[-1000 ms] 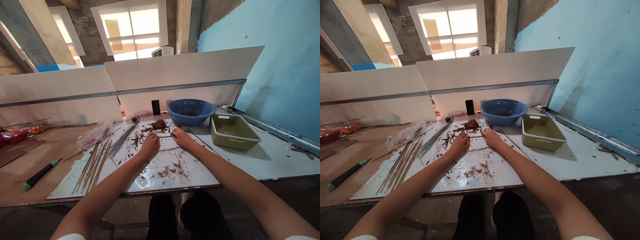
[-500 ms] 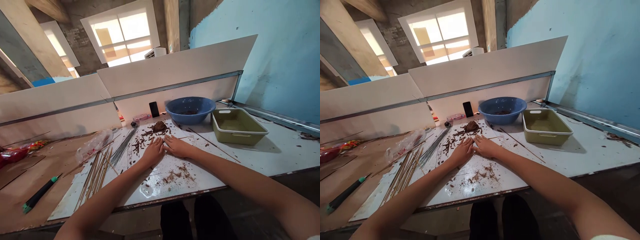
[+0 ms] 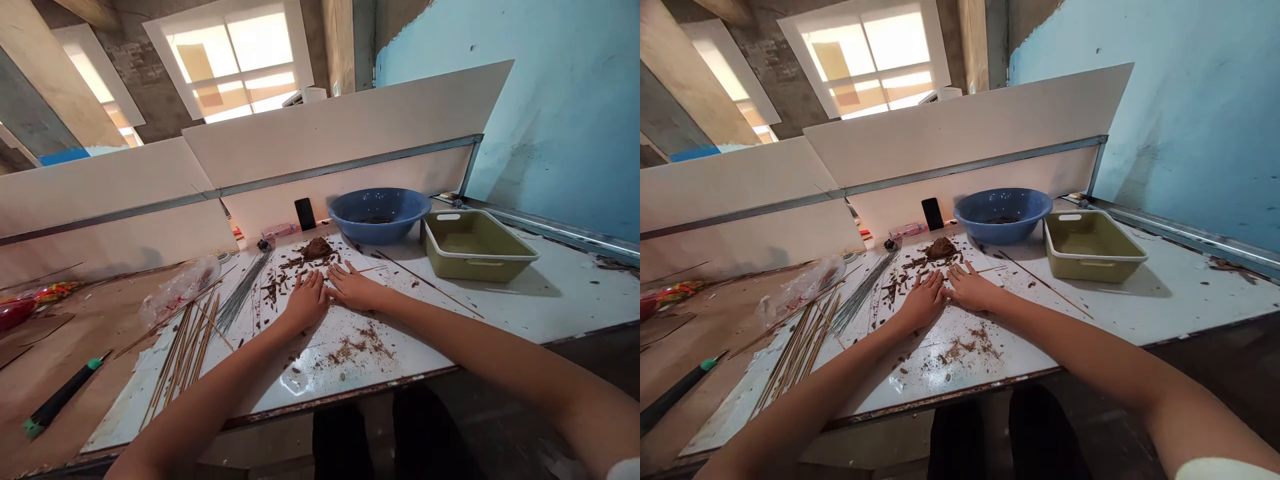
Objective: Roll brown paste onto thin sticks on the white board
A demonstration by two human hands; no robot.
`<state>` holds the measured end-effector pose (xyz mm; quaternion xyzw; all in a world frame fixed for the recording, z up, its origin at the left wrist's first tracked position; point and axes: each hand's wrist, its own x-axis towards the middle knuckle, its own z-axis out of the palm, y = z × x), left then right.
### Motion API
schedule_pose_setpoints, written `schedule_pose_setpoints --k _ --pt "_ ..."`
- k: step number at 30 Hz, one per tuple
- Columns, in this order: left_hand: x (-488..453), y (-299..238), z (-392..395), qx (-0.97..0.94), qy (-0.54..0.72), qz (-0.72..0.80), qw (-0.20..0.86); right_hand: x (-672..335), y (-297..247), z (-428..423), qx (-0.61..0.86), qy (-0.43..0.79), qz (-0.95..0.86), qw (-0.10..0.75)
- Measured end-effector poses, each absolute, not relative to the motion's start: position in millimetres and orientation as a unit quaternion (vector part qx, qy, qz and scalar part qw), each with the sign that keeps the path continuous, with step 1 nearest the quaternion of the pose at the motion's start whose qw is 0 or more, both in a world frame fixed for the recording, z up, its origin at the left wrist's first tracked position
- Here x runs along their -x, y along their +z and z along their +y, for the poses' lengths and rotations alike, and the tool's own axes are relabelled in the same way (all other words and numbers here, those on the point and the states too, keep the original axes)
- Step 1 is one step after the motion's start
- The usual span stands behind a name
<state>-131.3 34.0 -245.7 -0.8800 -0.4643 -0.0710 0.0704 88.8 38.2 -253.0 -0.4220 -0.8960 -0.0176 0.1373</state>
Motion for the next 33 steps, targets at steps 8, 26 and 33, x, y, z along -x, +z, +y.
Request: schedule_pose_setpoints --k 8,26,33 --pt "139.8 -246.5 35.1 0.880 -0.067 -0.465 0.062 -91.7 -243.3 45.5 0.403 -0.031 -0.906 0.126" --pt "139.8 -239.0 18.9 0.864 -0.086 -0.490 0.070 -92.3 -256.3 36.0 0.415 -0.003 -0.903 0.111" --pt "142.3 -248.7 14.6 0.860 -0.091 -0.494 0.093 -89.4 -255.8 32.6 0.437 0.006 -0.890 0.129"
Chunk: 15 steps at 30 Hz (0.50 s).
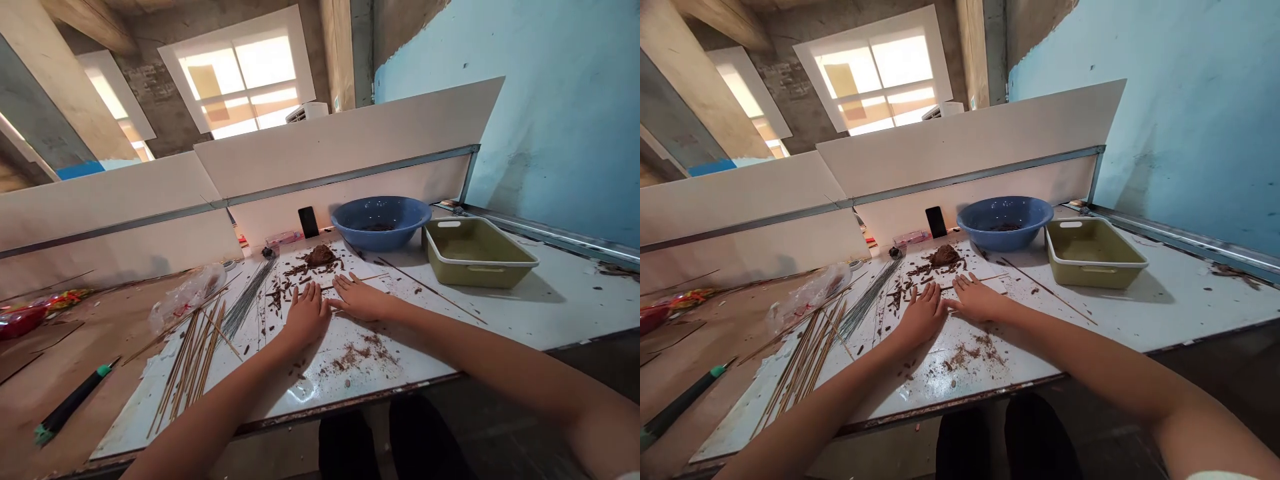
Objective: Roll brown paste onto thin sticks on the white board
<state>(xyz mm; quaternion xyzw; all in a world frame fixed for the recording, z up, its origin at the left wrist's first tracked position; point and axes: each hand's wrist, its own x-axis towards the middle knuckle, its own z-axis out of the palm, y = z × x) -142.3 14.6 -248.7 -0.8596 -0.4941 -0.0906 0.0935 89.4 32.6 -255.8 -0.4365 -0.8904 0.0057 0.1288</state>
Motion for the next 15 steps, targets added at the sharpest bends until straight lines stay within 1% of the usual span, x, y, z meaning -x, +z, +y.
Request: schedule_pose_setpoints --k 7,11,15 --pt "141.0 -253.8 8.2 0.845 -0.094 -0.516 0.105 -85.0 -256.9 27.4 0.446 -0.017 -0.886 0.128" --pt "138.9 -245.4 7.5 0.840 -0.075 -0.528 0.093 -83.2 -254.4 29.2 0.433 -0.037 -0.891 0.133" --pt "138.4 -238.5 8.4 0.836 -0.070 -0.537 0.085 -85.9 -248.2 31.2 0.432 -0.027 -0.892 0.127"
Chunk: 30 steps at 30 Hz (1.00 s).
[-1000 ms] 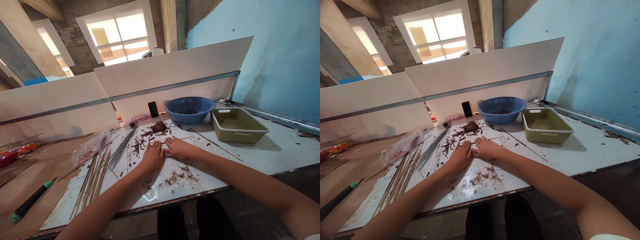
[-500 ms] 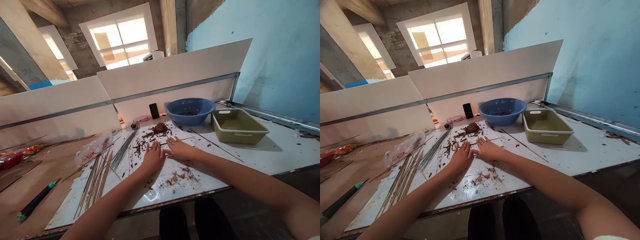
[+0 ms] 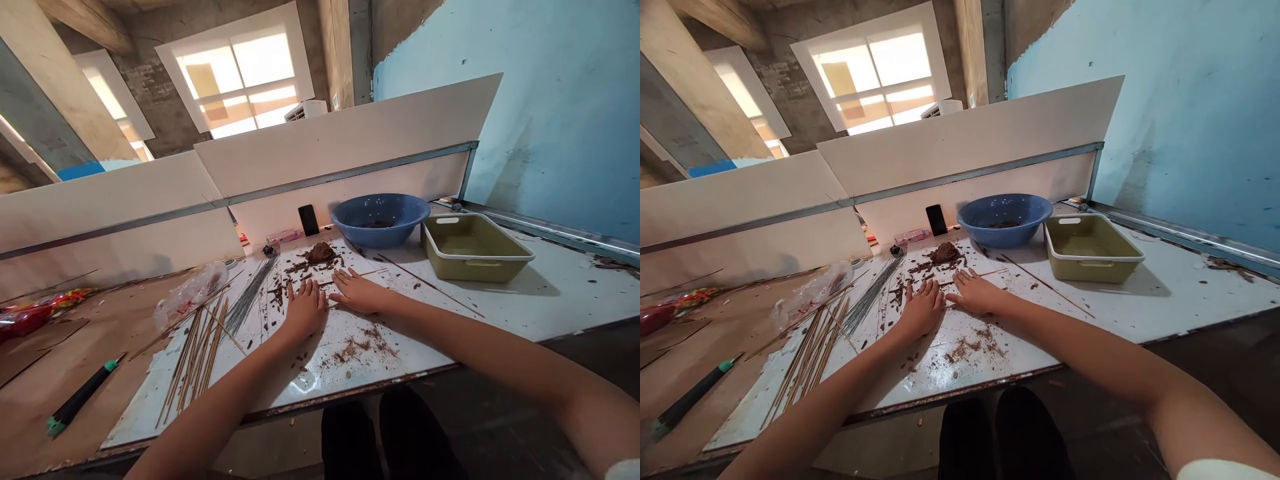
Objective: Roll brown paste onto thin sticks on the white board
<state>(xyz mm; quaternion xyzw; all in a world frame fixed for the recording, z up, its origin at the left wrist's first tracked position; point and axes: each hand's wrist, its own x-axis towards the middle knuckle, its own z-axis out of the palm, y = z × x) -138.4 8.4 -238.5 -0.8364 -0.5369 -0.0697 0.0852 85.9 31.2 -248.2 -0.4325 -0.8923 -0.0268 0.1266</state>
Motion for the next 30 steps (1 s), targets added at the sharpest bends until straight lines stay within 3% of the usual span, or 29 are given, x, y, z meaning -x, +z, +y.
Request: schedule_pose_setpoints --k 15,30 --pt "125.6 -221.1 -11.3 0.802 0.011 -0.593 0.075 -81.9 -248.2 27.0 0.457 -0.005 -0.885 0.088" --pt "131.4 -211.2 -8.2 0.798 -0.013 -0.602 0.034 -88.5 -242.2 36.3 0.450 0.010 -0.890 0.070"
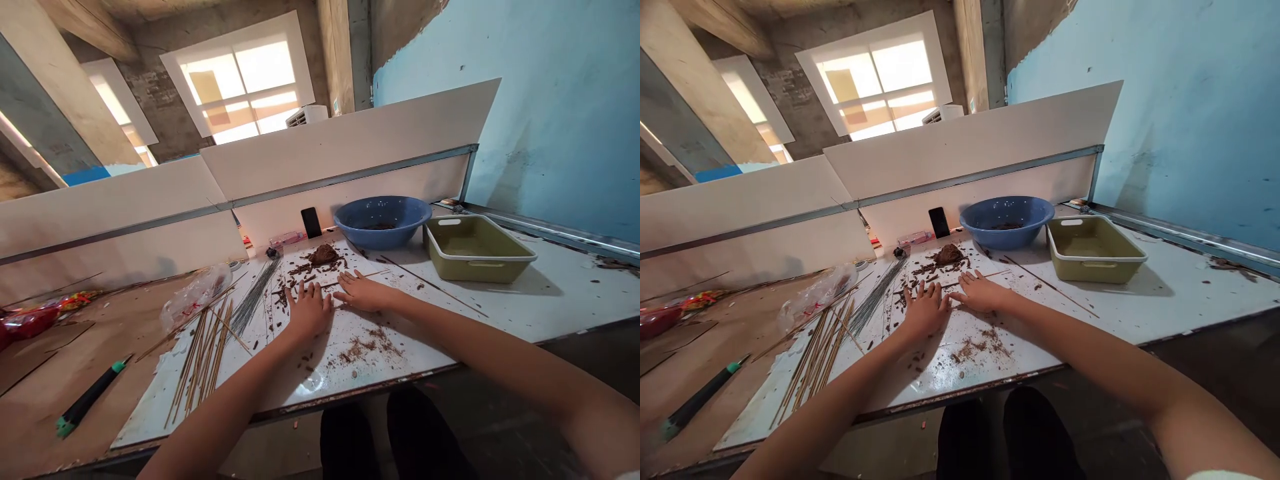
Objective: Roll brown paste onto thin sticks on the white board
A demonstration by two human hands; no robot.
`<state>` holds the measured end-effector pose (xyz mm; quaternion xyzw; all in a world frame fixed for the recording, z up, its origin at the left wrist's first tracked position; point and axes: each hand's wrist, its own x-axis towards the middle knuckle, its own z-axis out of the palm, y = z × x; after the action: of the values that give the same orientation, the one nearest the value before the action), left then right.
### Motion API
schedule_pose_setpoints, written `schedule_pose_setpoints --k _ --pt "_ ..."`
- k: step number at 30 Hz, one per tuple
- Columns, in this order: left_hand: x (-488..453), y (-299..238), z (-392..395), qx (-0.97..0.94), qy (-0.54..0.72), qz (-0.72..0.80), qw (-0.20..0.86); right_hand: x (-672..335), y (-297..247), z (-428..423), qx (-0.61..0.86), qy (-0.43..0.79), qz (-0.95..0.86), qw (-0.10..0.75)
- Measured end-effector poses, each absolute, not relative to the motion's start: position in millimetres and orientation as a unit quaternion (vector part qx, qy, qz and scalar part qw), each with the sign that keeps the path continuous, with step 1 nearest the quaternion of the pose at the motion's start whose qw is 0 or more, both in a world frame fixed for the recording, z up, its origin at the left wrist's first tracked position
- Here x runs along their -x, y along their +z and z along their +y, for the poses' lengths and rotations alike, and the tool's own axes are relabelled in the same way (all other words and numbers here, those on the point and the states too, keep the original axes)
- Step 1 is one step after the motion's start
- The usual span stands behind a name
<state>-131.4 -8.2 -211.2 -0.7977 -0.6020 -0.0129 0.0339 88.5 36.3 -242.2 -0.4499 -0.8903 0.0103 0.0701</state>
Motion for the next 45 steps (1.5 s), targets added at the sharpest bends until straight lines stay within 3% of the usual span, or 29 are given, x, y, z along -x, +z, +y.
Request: schedule_pose_setpoints --k 7,13,19,31,39,45 --pt "136.8 -217.1 -4.3 0.802 -0.024 -0.593 0.065 -90.5 -249.3 38.8 0.442 -0.020 -0.893 0.076" --pt "137.7 -208.3 2.1 0.788 -0.004 -0.616 0.016 -88.1 -241.1 41.9 0.486 0.037 -0.870 0.075" --pt "138.4 -207.9 -5.0 0.793 0.001 -0.607 0.039 -84.5 -235.2 28.8 0.481 0.032 -0.874 0.064" --pt "132.4 -215.1 -4.0 0.800 -0.057 -0.589 0.100 -76.5 -227.0 28.0 0.435 -0.021 -0.890 0.132" --pt "134.3 -222.7 7.4 0.873 -0.045 -0.482 0.054 -73.5 -239.9 30.3 0.420 0.009 -0.901 0.105" --pt "128.0 -224.8 9.7 0.866 -0.045 -0.495 0.052 -76.3 -241.0 36.4 0.390 -0.020 -0.917 0.081"
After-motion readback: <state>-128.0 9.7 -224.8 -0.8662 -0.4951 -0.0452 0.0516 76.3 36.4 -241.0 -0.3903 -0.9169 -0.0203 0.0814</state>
